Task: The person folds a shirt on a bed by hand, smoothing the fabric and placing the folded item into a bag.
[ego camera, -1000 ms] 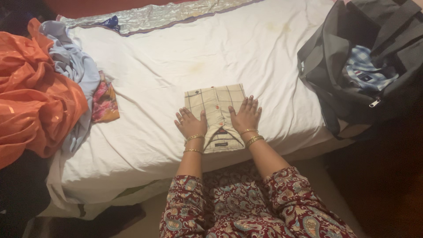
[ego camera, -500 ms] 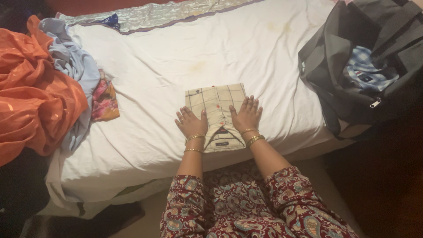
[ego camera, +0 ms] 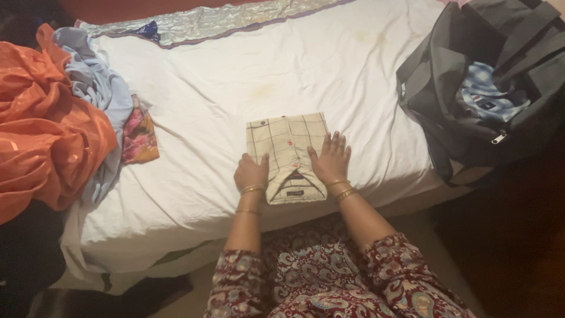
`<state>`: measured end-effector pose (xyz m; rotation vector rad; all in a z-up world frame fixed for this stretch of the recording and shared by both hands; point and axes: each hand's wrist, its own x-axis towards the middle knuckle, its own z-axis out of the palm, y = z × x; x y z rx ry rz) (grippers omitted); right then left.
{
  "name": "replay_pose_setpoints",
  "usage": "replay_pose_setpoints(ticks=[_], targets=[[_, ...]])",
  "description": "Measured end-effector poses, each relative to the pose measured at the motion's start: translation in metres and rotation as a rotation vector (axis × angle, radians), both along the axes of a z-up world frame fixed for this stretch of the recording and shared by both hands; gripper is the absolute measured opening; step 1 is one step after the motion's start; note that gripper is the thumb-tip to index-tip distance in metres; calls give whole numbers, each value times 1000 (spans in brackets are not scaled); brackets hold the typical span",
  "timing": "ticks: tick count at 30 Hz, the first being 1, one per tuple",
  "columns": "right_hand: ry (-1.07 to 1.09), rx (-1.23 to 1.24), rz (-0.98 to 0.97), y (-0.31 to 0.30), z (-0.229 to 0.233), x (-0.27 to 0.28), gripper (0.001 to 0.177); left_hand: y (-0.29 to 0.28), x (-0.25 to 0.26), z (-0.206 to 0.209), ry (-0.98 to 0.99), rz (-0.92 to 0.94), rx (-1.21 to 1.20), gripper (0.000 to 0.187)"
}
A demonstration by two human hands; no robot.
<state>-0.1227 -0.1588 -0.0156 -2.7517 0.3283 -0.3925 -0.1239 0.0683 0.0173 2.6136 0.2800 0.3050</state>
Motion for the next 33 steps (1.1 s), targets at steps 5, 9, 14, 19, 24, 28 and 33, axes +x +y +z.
replay_pose_setpoints(ticks=[5, 9, 14, 19, 24, 28, 33], targets=[[-21, -2, 64, -8, -5, -11, 86, 30, -10, -3, 156, -53, -286, 63], [-43, 10, 104, -16, -14, -20, 89, 45, -9, -35, 273, -218, -1033, 61], [-110, 167, 119, -32, -22, -19, 84, 51, -43, -72, -33, -519, -864, 53], [-562, 1078, 172, -57, -35, -26, 76, 14, -60, -75, 304, -240, -2081, 35], [-728, 1883, 195, -87, -61, -16, 70, -29, -82, -91, 145, -129, -2029, 37], [-692, 2122, 287, -93, -70, -17, 81, -50, -69, -114, 271, 125, -1815, 40], [-629, 2336, 387, -96, -73, -24, 90, -80, -47, -94, 236, 54, -2008, 40]])
